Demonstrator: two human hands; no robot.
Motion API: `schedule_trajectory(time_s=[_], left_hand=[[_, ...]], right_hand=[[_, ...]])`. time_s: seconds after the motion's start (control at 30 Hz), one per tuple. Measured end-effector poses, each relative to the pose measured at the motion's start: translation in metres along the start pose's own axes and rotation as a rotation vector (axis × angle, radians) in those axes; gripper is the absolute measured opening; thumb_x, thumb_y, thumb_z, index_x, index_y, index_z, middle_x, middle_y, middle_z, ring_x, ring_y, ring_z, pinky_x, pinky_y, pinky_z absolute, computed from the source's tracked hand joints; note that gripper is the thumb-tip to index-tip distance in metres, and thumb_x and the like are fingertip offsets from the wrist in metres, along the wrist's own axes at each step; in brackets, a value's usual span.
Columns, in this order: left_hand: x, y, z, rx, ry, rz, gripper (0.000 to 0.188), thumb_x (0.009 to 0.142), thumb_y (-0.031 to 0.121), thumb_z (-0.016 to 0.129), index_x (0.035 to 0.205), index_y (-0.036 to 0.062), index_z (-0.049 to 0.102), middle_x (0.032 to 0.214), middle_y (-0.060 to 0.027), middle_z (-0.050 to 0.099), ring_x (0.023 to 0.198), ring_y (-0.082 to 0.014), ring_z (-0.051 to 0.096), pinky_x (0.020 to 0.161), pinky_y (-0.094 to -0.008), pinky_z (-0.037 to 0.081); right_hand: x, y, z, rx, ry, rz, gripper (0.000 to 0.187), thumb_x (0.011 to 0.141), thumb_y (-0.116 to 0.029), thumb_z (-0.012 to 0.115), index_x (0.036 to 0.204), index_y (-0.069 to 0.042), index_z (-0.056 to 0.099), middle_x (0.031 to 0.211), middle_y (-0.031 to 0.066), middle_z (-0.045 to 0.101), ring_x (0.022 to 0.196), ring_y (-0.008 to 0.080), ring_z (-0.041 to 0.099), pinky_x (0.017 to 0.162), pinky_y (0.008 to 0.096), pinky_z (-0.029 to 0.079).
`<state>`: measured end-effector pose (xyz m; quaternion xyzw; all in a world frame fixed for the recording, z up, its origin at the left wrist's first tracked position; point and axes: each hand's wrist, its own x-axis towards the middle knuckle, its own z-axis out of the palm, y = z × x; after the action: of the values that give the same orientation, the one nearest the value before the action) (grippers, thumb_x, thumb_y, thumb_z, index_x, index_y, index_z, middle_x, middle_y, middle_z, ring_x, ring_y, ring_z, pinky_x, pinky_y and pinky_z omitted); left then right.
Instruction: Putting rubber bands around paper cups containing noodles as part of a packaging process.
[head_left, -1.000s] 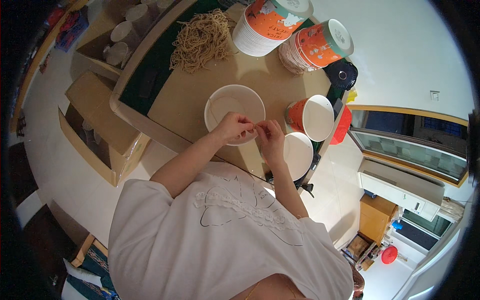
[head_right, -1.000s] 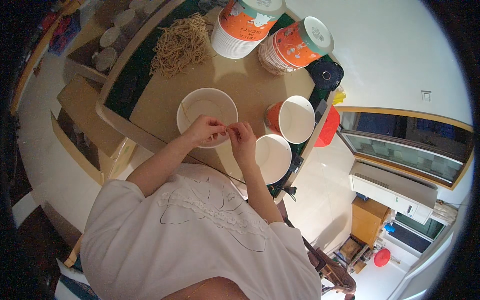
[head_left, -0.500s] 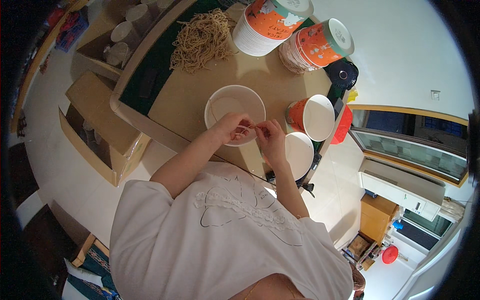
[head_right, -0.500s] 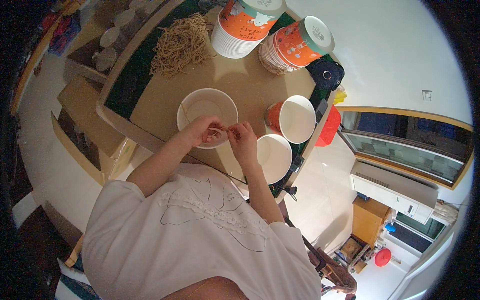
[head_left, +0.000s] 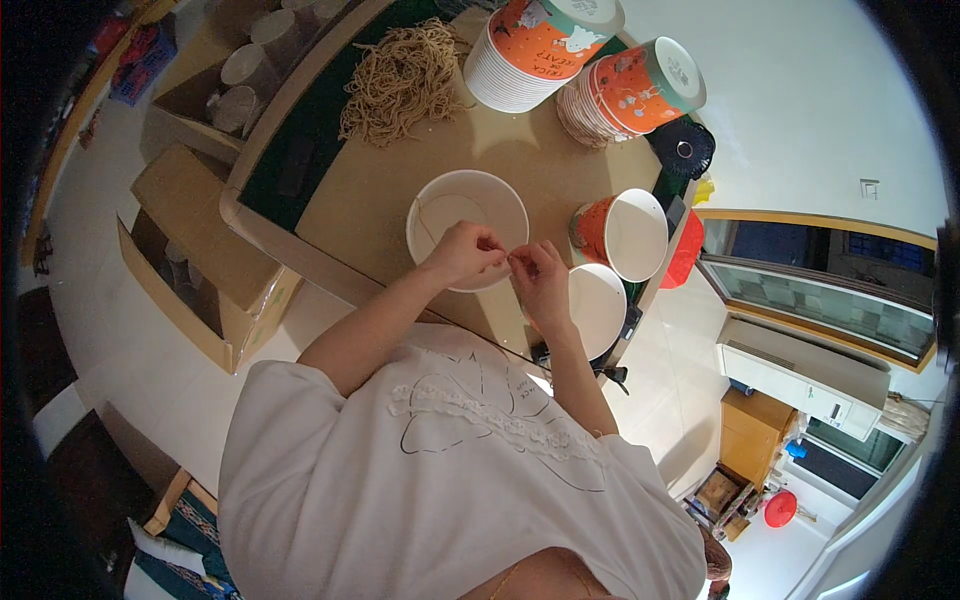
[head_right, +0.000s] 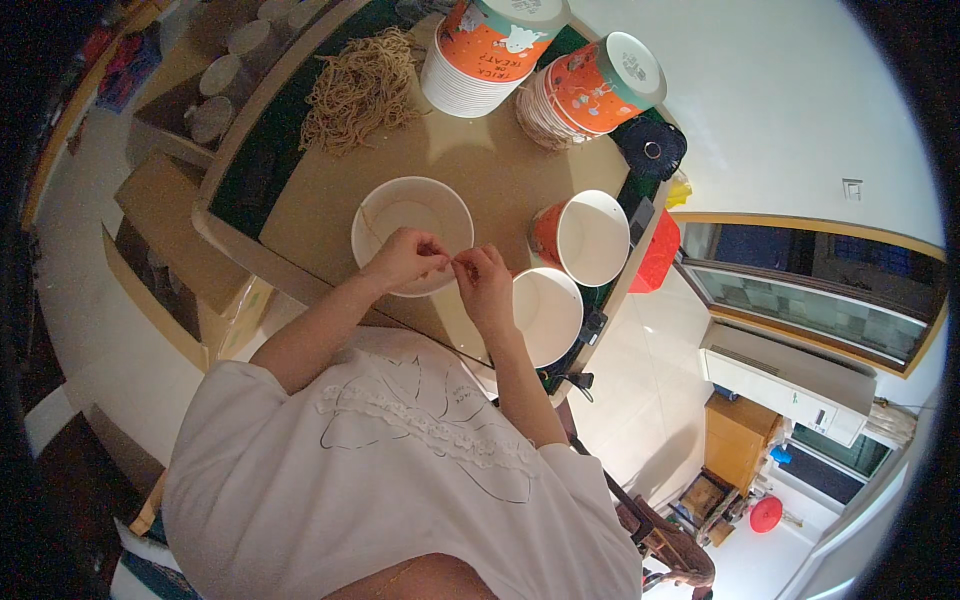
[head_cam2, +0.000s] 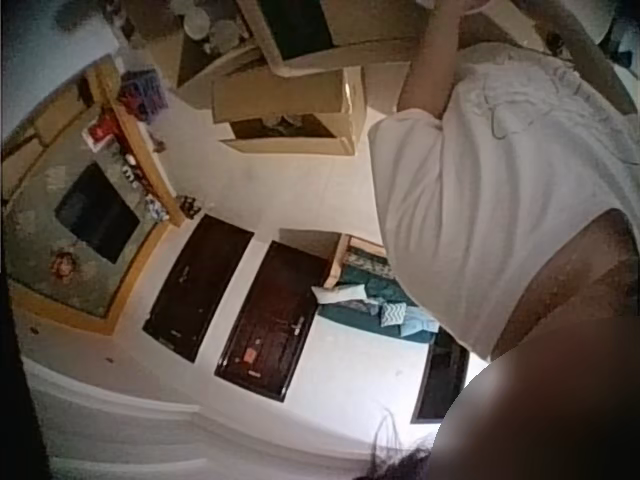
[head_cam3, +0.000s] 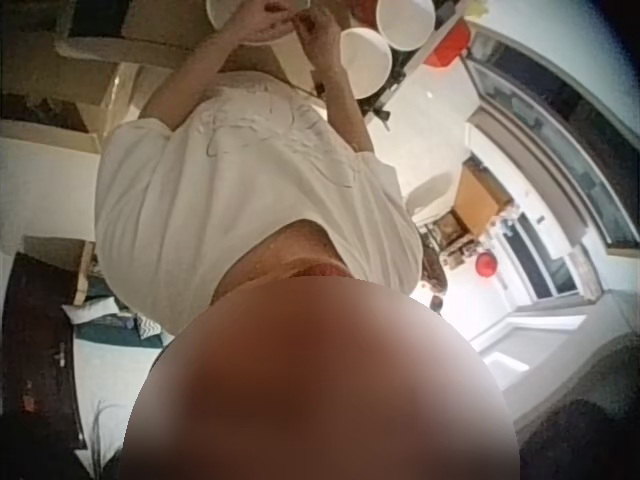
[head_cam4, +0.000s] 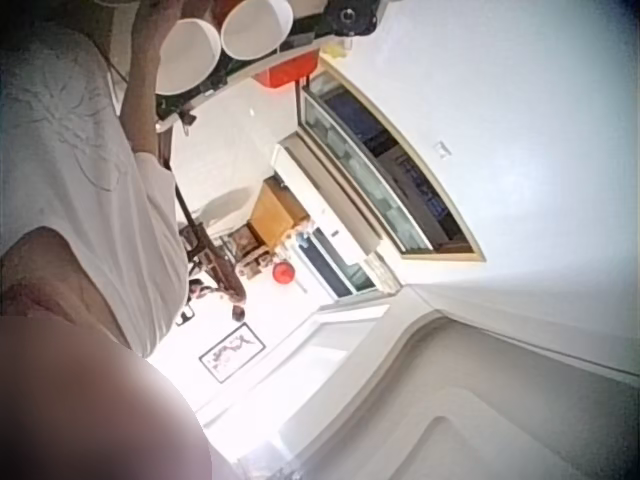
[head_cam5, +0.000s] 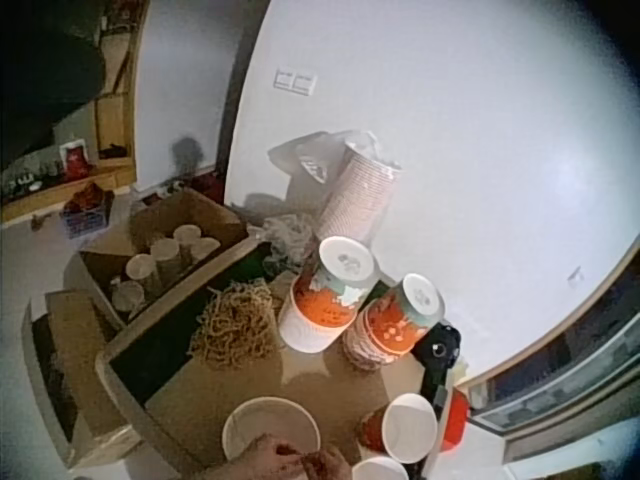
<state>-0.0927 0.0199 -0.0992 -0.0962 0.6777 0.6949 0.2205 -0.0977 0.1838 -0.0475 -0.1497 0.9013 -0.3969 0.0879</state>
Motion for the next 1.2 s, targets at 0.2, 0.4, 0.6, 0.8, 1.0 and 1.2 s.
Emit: schedule_trajectory(time_s=[0.2,0.4,0.6,0.8,1.0,1.2], left_hand=[[-0.006,0.000,-0.007,0.087,0.033,0.082,0.009,0.080,0.010,0.066,0.083,0.0016,0.064,0.070,-0.0013,0.061,0.059,-0.0062,0.053,0.051,-0.0224,0.044],[-0.010,0.012,-0.012,0.058,-0.016,0.042,0.010,0.081,0.012,0.066,0.081,0.0013,0.064,0.069,-0.0017,0.062,0.056,-0.0066,0.053,0.049,-0.0222,0.042],[-0.011,0.012,-0.008,-0.055,0.017,0.034,0.014,0.083,0.015,0.063,0.078,0.0021,0.065,0.068,-0.0042,0.064,0.056,-0.0084,0.054,0.051,-0.0233,0.043],[-0.016,0.013,-0.001,0.152,0.235,0.222,0.015,0.082,0.014,0.062,0.077,0.0003,0.063,0.068,-0.0074,0.065,0.062,-0.0120,0.060,0.060,-0.0286,0.048],[-0.018,0.019,-0.002,0.194,0.233,0.265,0.016,0.082,0.016,0.064,0.081,0.0006,0.064,0.070,-0.0081,0.066,0.067,-0.0131,0.063,0.062,-0.0288,0.049],[-0.041,0.047,-0.010,0.350,0.175,0.221,0.016,0.081,0.015,0.066,0.082,0.0000,0.065,0.069,-0.0070,0.065,0.063,-0.0112,0.060,0.060,-0.0276,0.048]], right_hand=[[-0.001,-0.001,-0.003,-0.029,-0.022,0.003,0.007,0.079,-0.006,0.065,0.084,-0.002,0.061,0.077,0.0108,0.053,0.061,0.0235,0.056,0.056,0.0336,0.045],[0.001,-0.014,-0.003,-0.039,0.034,-0.121,0.007,0.079,-0.007,0.064,0.084,-0.004,0.061,0.080,0.0112,0.054,0.062,0.0236,0.057,0.056,0.0338,0.046],[0.002,-0.016,-0.004,0.001,-0.065,-0.020,0.005,0.080,-0.005,0.062,0.083,-0.003,0.060,0.077,0.0115,0.054,0.062,0.0249,0.057,0.056,0.0333,0.046],[0.003,-0.016,-0.004,-0.034,-0.070,-0.074,0.005,0.080,-0.004,0.062,0.081,-0.001,0.058,0.075,0.0116,0.054,0.063,0.0236,0.057,0.056,0.0309,0.046],[0.004,-0.019,0.001,0.121,0.002,-0.009,0.006,0.081,-0.002,0.062,0.086,-0.001,0.060,0.079,0.0082,0.058,0.062,0.0152,0.054,0.057,0.0261,0.044],[0.006,-0.017,-0.014,0.048,0.076,-0.094,0.007,0.078,-0.004,0.065,0.084,-0.003,0.061,0.082,0.0118,0.059,0.070,0.0255,0.059,0.062,0.0338,0.049]])
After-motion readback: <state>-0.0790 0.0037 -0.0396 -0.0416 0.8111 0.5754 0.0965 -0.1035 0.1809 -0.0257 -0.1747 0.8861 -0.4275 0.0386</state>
